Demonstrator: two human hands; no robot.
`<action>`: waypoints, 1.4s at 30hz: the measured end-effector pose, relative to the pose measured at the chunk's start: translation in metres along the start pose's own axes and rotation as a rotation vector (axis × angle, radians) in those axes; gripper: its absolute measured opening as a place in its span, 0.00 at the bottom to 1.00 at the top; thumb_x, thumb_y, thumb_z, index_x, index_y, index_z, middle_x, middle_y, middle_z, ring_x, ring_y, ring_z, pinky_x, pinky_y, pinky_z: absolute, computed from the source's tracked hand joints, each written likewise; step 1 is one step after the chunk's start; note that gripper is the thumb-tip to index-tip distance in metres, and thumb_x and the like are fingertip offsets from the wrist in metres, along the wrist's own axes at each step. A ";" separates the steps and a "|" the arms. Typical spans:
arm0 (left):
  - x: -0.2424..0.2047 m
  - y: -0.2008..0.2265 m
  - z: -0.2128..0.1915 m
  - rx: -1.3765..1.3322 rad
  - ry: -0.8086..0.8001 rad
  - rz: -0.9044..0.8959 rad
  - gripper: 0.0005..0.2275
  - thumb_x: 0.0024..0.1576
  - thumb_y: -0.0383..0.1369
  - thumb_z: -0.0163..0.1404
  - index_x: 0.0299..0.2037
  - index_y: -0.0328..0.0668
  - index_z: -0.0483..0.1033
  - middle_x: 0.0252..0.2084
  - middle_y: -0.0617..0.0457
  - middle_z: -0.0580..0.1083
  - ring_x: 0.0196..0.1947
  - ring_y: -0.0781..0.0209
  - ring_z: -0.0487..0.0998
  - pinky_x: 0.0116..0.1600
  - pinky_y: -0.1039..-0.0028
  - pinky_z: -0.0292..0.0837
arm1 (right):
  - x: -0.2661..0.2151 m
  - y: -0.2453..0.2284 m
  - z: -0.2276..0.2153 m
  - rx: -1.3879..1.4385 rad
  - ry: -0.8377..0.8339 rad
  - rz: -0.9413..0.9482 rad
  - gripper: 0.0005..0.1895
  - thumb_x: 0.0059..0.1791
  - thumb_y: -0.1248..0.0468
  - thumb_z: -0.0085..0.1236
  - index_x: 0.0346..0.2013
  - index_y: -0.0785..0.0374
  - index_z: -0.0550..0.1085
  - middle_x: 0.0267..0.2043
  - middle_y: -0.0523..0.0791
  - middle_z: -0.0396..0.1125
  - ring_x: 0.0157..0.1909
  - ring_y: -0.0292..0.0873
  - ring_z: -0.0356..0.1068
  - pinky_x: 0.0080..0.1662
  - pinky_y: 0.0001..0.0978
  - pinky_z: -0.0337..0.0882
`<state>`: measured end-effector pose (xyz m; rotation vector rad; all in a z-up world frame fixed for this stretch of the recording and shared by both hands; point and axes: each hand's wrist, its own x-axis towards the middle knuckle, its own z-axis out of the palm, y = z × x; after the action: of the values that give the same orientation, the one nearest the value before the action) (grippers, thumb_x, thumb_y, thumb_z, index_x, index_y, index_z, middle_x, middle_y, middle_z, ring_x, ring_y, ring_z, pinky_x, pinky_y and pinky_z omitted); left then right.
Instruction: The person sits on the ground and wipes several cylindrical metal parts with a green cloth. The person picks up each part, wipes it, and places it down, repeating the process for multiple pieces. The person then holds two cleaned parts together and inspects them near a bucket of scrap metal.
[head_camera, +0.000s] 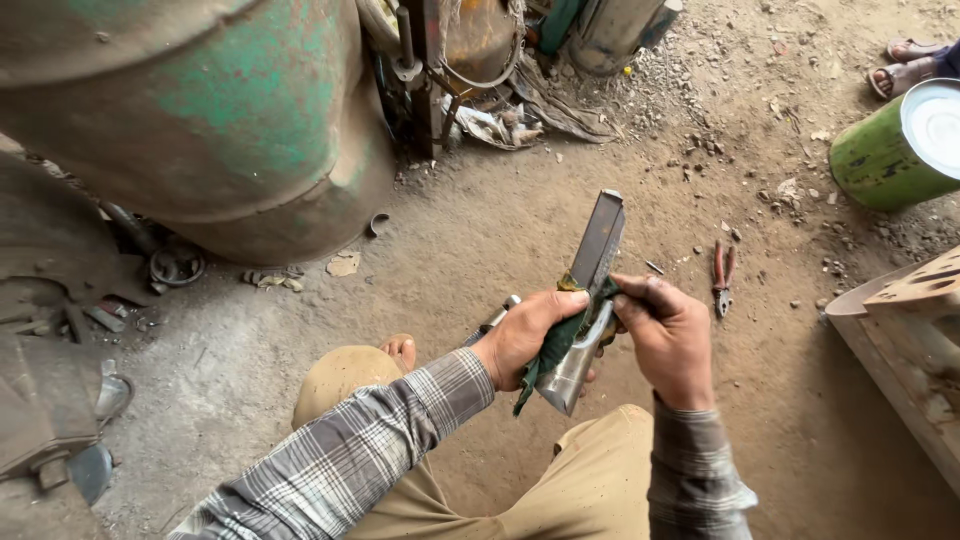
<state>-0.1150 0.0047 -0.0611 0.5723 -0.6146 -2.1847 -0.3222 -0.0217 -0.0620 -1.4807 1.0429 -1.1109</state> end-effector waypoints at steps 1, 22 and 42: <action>-0.001 -0.003 0.000 -0.011 -0.003 -0.002 0.20 0.69 0.44 0.44 0.52 0.28 0.71 0.40 0.43 0.75 0.33 0.55 0.81 0.39 0.64 0.83 | -0.004 0.008 0.004 -0.054 0.047 -0.051 0.12 0.52 0.73 0.59 0.51 0.72 0.78 0.41 0.45 0.74 0.39 0.36 0.73 0.40 0.26 0.77; 0.021 -0.026 -0.004 0.563 0.423 0.045 0.16 0.57 0.42 0.49 0.43 0.33 0.76 0.31 0.55 0.76 0.28 0.69 0.74 0.34 0.77 0.71 | 0.072 -0.042 0.056 -0.156 0.262 0.226 0.45 0.40 0.67 0.70 0.66 0.73 0.56 0.49 0.54 0.65 0.44 0.43 0.73 0.42 0.32 0.80; 0.010 -0.005 0.019 0.489 -0.359 -0.131 0.28 0.47 0.48 0.64 0.50 0.34 0.74 0.41 0.49 0.79 0.41 0.62 0.81 0.50 0.71 0.80 | 0.048 -0.088 -0.017 0.717 0.162 0.054 0.23 0.46 0.78 0.46 0.56 0.67 0.69 0.38 0.47 0.69 0.35 0.42 0.71 0.42 0.38 0.77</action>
<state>-0.1345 0.0045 -0.0509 0.4756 -1.3600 -2.2832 -0.3215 -0.0574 0.0326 -0.7959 0.6706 -1.3923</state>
